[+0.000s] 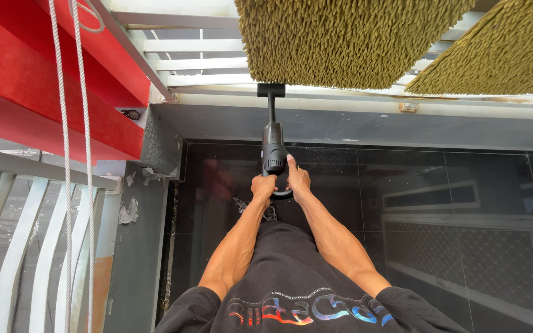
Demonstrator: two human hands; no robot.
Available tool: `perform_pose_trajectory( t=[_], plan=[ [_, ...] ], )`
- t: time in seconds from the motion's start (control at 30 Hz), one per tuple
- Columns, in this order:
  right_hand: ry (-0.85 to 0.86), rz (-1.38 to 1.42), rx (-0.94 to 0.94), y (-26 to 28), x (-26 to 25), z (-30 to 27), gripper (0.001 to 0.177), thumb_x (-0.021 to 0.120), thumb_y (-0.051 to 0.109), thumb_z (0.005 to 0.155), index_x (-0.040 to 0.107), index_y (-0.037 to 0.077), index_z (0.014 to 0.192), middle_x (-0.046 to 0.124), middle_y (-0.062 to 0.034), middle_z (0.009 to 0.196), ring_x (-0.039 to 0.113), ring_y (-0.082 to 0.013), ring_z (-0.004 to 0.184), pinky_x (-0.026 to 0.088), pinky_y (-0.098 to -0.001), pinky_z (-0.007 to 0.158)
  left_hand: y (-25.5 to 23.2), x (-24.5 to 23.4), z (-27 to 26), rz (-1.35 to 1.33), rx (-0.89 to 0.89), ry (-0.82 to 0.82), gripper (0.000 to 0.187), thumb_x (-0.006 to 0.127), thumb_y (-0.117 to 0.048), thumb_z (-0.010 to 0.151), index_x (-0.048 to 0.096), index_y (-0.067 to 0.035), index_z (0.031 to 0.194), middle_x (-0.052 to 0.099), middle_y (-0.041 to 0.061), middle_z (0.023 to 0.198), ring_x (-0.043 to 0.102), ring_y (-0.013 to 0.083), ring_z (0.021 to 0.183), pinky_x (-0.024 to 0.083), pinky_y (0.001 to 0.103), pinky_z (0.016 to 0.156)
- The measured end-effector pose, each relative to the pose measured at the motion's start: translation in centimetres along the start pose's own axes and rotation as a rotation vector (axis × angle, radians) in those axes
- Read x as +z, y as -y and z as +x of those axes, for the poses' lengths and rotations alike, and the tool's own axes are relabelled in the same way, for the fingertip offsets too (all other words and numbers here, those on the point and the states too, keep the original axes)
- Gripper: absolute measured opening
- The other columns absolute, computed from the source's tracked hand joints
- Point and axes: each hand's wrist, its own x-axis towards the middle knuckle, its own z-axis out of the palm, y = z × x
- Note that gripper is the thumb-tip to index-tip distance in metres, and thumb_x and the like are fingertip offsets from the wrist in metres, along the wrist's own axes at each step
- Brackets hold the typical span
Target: The person uses a handheld vacuum cleaner to clean two green shaggy rugs hanging from a horizontal rack, moving the nozzle across the surface of each rug.
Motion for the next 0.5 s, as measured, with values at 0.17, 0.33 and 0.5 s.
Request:
perform_pose_trajectory(
  t=[0.17,0.33,0.5],
  plan=[
    [-0.003,0.041,-0.055,1.4,0.2,-1.0,0.072,0.053,0.067,0.096,0.066,-0.002,0.082,0.05,-0.004,0.058,0.052,-0.0154,0.047,0.047,-0.0324,0.044,-1.1,-0.8,-1.0,-0.047,0.081,-0.033,0.034,0.07,-0.019,0.079,0.071,0.002,0.105,0.073,0.012,0.079,0.069,0.0187,0.06,0.054,0.034,0.065],
    [-0.019,0.066,-0.071,2.8,-0.1,-3.0,0.069,0.051,0.066,0.095,0.068,0.0,0.086,0.049,-0.002,0.058,0.052,-0.0139,0.047,0.047,-0.0323,0.043,-2.2,-1.3,-2.5,-0.053,0.12,-0.037,0.03,0.068,-0.019,0.08,0.072,0.0,0.102,0.072,0.013,0.075,0.068,0.0191,0.06,0.054,0.035,0.065],
    [-0.033,0.132,-0.107,3.2,-0.6,-3.9,0.064,0.052,0.065,0.096,0.063,0.004,0.081,0.046,-0.0011,0.057,0.048,-0.0133,0.045,0.044,-0.0317,0.04,-3.3,-1.6,-4.3,-0.057,0.177,-0.02,0.027,0.067,-0.02,0.08,0.072,-0.001,0.099,0.07,0.011,0.073,0.068,0.0198,0.058,0.054,0.036,0.063]
  ],
)
